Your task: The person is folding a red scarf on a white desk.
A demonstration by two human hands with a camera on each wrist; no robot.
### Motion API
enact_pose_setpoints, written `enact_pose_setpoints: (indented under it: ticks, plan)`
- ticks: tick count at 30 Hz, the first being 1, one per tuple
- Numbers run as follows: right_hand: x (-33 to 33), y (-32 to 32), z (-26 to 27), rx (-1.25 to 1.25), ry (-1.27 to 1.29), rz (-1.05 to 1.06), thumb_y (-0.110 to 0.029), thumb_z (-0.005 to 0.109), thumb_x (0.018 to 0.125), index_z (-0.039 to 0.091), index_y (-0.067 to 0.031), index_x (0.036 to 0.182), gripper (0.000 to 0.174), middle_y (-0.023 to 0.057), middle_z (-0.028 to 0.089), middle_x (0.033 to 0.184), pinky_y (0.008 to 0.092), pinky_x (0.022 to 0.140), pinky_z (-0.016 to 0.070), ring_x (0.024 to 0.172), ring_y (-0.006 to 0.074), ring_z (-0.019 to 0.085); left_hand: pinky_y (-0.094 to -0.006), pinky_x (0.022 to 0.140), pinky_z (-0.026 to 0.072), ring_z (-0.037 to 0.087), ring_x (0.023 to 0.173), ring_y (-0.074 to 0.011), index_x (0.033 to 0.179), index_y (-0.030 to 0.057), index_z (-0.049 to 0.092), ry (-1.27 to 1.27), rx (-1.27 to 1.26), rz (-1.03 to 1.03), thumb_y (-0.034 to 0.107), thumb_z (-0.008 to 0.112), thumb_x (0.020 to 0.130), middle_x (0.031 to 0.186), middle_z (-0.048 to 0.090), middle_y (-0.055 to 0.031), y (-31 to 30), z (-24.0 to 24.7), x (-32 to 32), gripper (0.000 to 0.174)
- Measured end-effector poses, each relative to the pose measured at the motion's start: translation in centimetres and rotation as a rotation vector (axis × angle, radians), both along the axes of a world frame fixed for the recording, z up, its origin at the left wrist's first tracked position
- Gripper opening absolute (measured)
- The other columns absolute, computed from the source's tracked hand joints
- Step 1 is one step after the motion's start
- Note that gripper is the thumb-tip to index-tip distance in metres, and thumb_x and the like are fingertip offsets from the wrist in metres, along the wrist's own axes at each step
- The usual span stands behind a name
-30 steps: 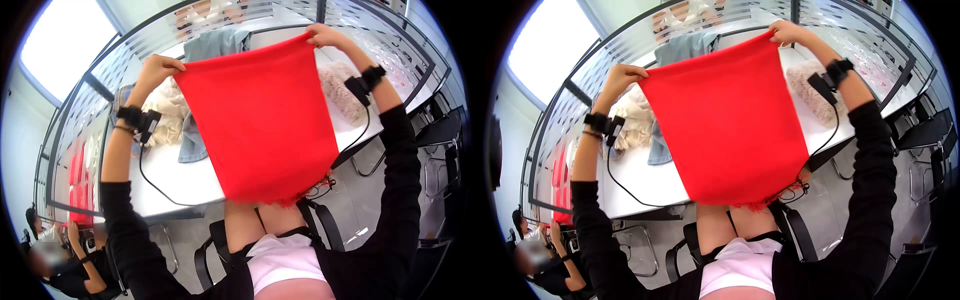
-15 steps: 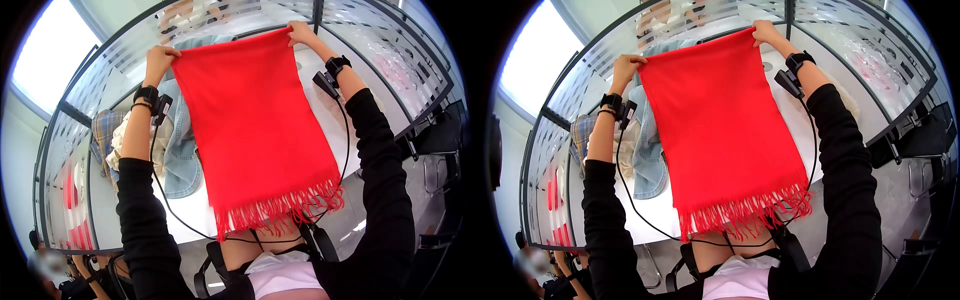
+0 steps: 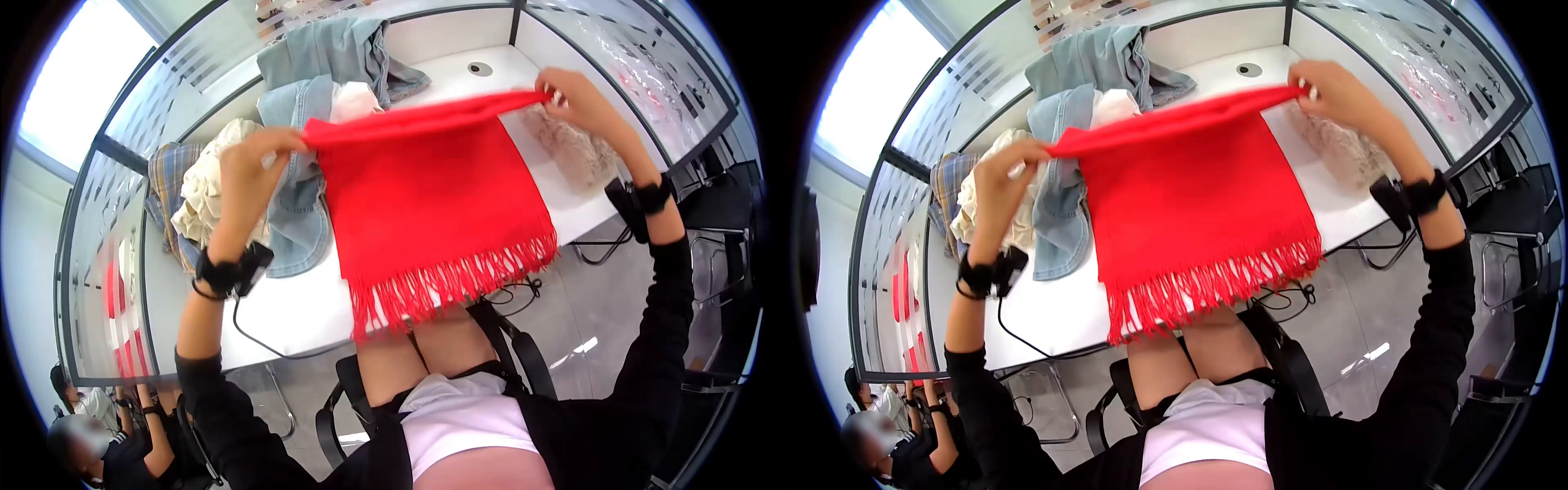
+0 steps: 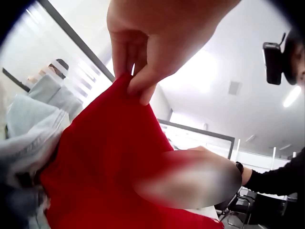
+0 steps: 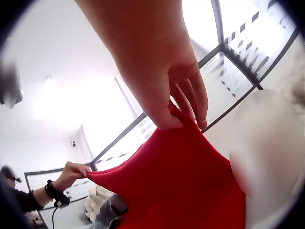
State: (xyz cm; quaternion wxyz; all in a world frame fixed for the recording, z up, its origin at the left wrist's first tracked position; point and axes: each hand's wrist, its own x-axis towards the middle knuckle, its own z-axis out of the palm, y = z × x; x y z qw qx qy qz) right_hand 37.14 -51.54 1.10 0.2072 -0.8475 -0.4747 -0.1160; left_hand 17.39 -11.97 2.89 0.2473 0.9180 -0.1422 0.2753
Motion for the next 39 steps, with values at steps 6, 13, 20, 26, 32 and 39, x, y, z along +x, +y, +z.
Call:
enact_pose_setpoints:
  ticks: [6, 13, 20, 26, 32, 39]
  plan:
    - [-9.2, -2.0, -7.8, -0.280, -0.159, -0.002, -0.007, 0.059, 0.066, 0.048, -0.0046, 0.082, 0.019, 0.0087, 0.053, 0.084, 0.0373, 0.064, 0.0452, 0.080, 0.0282, 0.056, -0.0304, 0.068, 0.0509, 0.063, 0.080, -0.0225, 0.074, 0.0061, 0.062, 0.157, 0.098, -0.044, -0.008, 0.056, 0.065, 0.086, 0.066, -0.0053, -3.1, -9.8, -7.9, 0.018]
    - [-11.8, -3.4, -9.2, -0.145, -0.044, -0.037, -0.005, 0.058, 0.067, 0.046, -0.0030, 0.082, 0.019, 0.0103, 0.051, 0.081, 0.0370, 0.061, 0.0444, 0.074, 0.0295, 0.055, -0.0308, 0.069, 0.0507, 0.064, 0.081, -0.0250, 0.075, 0.0020, 0.062, 0.163, -0.118, 0.021, -0.010, 0.058, 0.065, 0.087, 0.067, -0.0085, -3.5, -12.3, -10.2, 0.016]
    - [-14.0, -4.2, -6.7, -0.186, -0.072, -0.050, -0.008, 0.062, 0.069, 0.048, -0.0043, 0.082, 0.020, 0.0084, 0.051, 0.082, 0.0357, 0.059, 0.0436, 0.077, 0.0279, 0.055, -0.0317, 0.070, 0.0505, 0.064, 0.082, -0.0245, 0.074, 0.0022, 0.062, 0.214, -0.098, -0.067, -0.008, 0.060, 0.065, 0.087, 0.067, -0.0083, -3.8, -11.9, -11.5, 0.014]
    - [-14.3, -2.4, -6.2, -0.300, 0.118, 0.018, -0.016, 0.063, 0.076, 0.051, -0.0028, 0.093, 0.025, 0.0127, 0.054, 0.096, 0.0361, 0.076, 0.0448, 0.089, 0.0313, 0.055, -0.0305, 0.076, 0.0477, 0.061, 0.091, -0.0277, 0.088, 0.0038, 0.060, 0.482, -0.121, -0.235, -0.003, 0.056, 0.072, 0.102, 0.064, -0.0107, -4.0, -9.5, -9.2, 0.018]
    - [-9.5, 9.1, -8.4, 0.109, 0.055, 0.083, -0.020, 0.054, 0.087, 0.051, -0.0022, 0.102, 0.024, 0.0171, 0.053, 0.104, 0.0349, 0.085, 0.0428, 0.099, 0.0335, 0.052, -0.0368, 0.092, 0.0400, 0.051, 0.110, -0.0321, 0.112, 0.0003, 0.051, 0.042, 0.043, -0.022, 0.010, 0.050, 0.086, 0.121, 0.052, -0.0164, -5.6, -12.7, 2.2, 0.028]
    - [-6.6, 12.8, -15.3, -0.235, 0.158, -0.138, -0.050, 0.037, 0.090, 0.031, -0.0197, 0.138, 0.057, 0.0110, 0.024, 0.145, 0.0563, 0.105, 0.0148, 0.135, 0.0253, 0.020, -0.0501, 0.108, 0.0113, 0.018, 0.135, -0.0269, 0.141, 0.0141, 0.023, 0.548, 0.296, 0.151, 0.053, 0.037, 0.088, 0.147, 0.019, -0.0104, -3.3, -18.2, 4.6, 0.067]
